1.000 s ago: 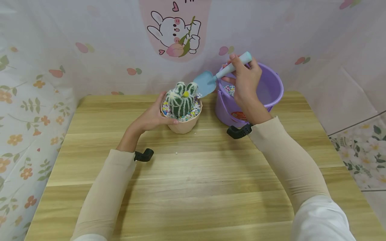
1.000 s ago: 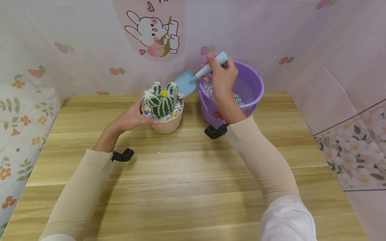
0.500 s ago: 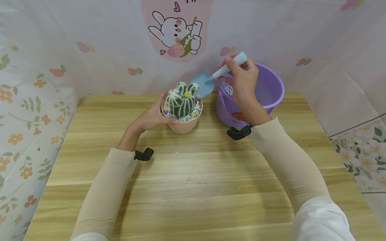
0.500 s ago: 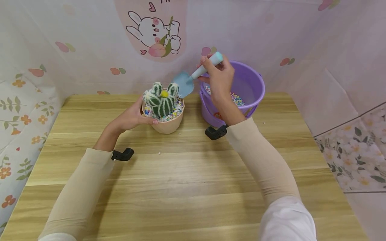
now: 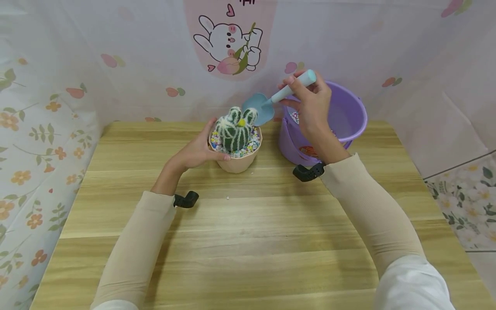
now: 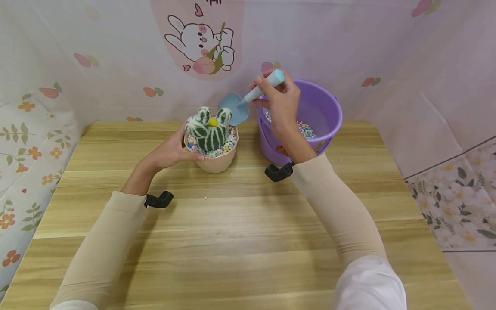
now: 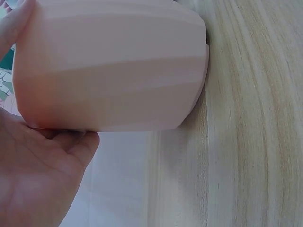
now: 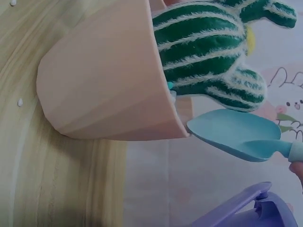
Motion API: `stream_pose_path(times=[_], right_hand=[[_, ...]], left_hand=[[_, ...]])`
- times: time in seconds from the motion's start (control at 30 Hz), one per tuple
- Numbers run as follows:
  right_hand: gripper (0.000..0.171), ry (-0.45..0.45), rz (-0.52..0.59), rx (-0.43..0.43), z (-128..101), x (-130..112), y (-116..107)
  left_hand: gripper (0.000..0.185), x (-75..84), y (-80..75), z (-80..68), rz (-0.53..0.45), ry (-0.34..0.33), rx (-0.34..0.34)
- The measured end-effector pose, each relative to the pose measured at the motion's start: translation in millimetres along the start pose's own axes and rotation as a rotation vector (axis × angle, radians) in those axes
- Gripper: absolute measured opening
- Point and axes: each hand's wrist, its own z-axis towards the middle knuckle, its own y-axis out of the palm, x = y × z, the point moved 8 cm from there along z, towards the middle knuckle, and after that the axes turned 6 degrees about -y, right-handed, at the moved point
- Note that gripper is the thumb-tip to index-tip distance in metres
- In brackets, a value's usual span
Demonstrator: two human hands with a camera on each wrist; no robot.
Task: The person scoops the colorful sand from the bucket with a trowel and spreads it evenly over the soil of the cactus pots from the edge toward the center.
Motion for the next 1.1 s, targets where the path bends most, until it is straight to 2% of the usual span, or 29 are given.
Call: stream_pose_path(times=[0.3, 0.6, 0.8, 0.97, 1.1], right_hand=[[0.024, 0.033, 0.042, 0.079, 8, -9, -14], [0.022, 0.071, 0.095, 0.136, 16, -18, -28], [0.022, 0.081, 0.114, 0.184, 21, -26, -38], [0.023, 0.073, 0.144, 0.200, 25, -31, -45], [0.024, 0.076, 0.163, 0.222, 29, -35, -51]], left_hand=[[0.120, -3.6, 0.6, -0.1, 0.034, -0.021, 0.027], [0.116, -2.2, 2.6, 0.2, 0.018, -0.005, 0.045], [0.111, -1.1, 4.2, 1.7, -0.008, 0.024, 0.038], [0.117, -2.1, 2.0, 1.5, 0.025, 0.002, 0.039], [0.118, -1.3, 0.8, 0.9, 0.027, 0.000, 0.015]])
